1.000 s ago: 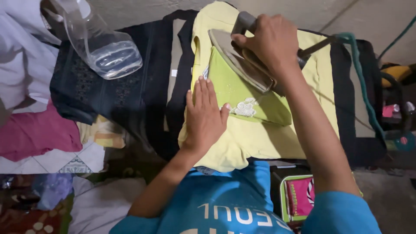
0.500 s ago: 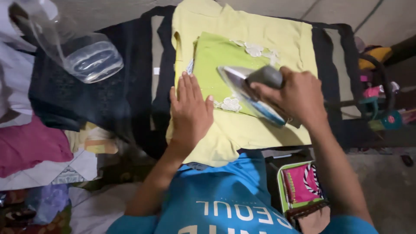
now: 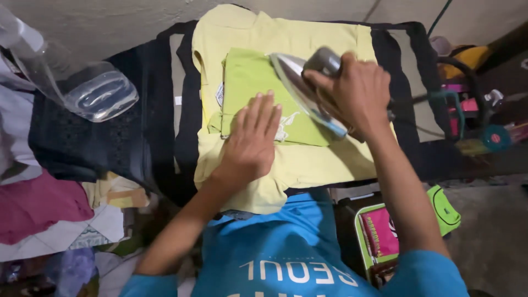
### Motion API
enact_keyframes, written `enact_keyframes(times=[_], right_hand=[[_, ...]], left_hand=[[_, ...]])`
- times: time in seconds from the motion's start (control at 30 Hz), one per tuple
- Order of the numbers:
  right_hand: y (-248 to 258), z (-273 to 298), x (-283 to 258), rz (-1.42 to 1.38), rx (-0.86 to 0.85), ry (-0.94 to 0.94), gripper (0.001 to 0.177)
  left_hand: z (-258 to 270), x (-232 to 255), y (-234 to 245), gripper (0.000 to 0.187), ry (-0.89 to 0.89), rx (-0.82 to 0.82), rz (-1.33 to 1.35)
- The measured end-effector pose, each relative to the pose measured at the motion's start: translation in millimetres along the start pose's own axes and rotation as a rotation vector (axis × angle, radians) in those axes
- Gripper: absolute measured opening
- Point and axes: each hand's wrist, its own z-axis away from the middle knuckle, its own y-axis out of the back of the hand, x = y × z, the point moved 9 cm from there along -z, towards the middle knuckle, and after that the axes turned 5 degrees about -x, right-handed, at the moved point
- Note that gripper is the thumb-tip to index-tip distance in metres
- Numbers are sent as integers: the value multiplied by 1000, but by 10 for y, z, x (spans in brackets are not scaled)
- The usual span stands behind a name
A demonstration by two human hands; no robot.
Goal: Iron and fold various pieces of clothing.
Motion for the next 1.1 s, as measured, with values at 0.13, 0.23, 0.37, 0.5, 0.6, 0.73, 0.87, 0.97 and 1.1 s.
enact_keyframes(times=[0.13,0.23,0.37,0.5,0.6,0.73,0.87,0.97,1.1], right_hand=[[-120,-267,395,-110,-83,-147,73],[-211,-296,769,-52,-36,-201,71],[-341,-252,1182,82,23,-238,73],[-314,-201,1316,124,87,-259,76],[-274,-157,1284,113,114,-253,75],[-275,-167,1284,117,126,-247,74],[-255,-168,1283,113,120,-249,73],[-342,-176,1358,105,94,-264,70],[-517,-177,1529,64,136,-207,44]], left_hand=[[-371,74,-321,93,-86,-289,-102],[-450,186,-335,95,-152,-396,29],[-497,254,-398,91,-241,-328,-20],[-507,279,-478,75,-323,-125,-78],[-511,282,-543,64,-334,4,-176],[-786,-78,-323,56,-147,10,488],[-1117,-498,262,49,255,-219,795],[-1272,-686,624,41,38,123,999],[-1198,-738,127,47,466,-131,1947]])
